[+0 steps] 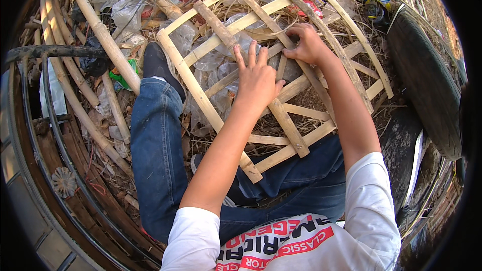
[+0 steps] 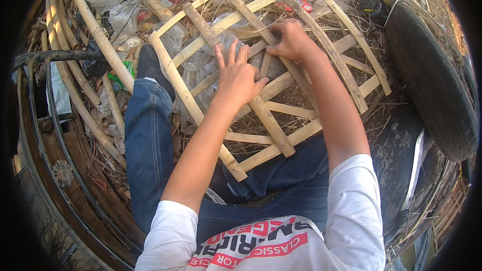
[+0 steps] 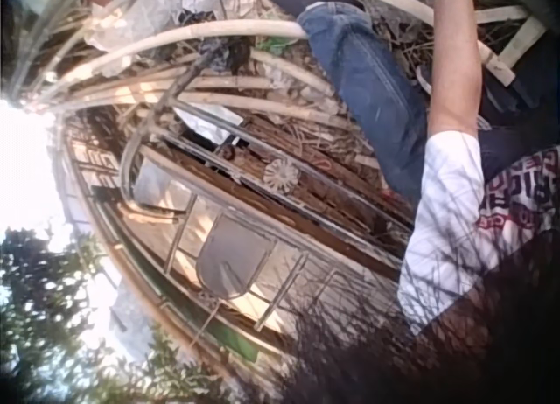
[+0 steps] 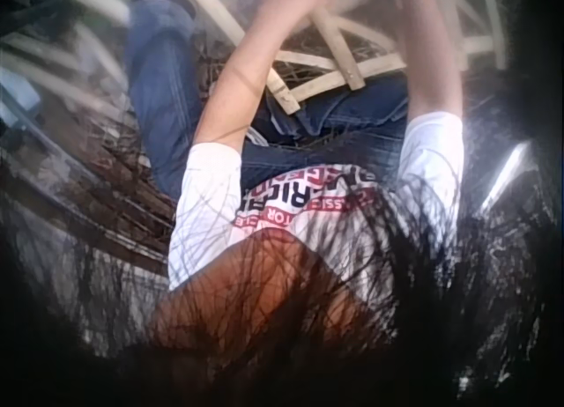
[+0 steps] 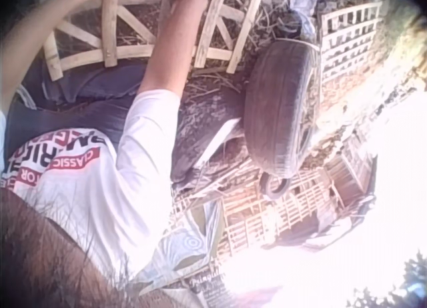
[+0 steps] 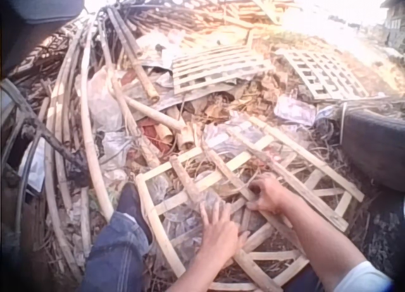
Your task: The person assembles a bamboo grid by hand and using a hammer to secure pieces together with nails while sitting on a pile of debris.
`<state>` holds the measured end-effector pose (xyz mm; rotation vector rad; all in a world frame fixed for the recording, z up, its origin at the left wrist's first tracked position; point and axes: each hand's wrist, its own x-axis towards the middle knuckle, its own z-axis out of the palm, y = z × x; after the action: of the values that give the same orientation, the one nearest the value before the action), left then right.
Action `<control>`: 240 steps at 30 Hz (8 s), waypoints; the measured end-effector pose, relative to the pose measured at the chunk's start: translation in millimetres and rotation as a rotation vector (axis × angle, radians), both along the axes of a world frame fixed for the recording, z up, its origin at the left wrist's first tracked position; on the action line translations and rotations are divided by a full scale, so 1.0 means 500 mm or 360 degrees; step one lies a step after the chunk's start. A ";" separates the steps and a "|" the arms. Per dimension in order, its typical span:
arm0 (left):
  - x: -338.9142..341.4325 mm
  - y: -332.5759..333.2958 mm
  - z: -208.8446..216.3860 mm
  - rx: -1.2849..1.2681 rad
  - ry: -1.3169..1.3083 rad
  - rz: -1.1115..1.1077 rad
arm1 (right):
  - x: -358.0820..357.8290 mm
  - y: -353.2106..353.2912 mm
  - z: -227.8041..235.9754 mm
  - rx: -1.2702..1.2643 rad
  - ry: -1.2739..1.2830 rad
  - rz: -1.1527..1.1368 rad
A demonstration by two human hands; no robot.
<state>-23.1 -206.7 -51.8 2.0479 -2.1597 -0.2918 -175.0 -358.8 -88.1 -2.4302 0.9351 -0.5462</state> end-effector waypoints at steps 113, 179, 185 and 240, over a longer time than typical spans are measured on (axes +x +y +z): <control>0.007 0.107 -0.036 0.0571 0.1854 0.1012 | -0.011 0.017 -0.018 0.0103 0.0082 0.0001; 0.079 0.144 0.032 0.1099 0.1560 0.0469 | 0.015 0.131 0.132 -0.0495 0.0236 0.0647; 0.076 0.152 0.026 0.0997 0.1489 0.0501 | 0.046 0.162 0.116 0.0360 0.0350 0.0754; 0.042 0.151 -0.001 0.1123 0.2090 0.0760 | -0.016 0.106 0.071 0.0356 0.0312 -0.0592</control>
<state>-2.2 -131.1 -52.4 1.6210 -0.7710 -1.8352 -182.9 -305.5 -52.4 -2.1461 1.4635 -0.3084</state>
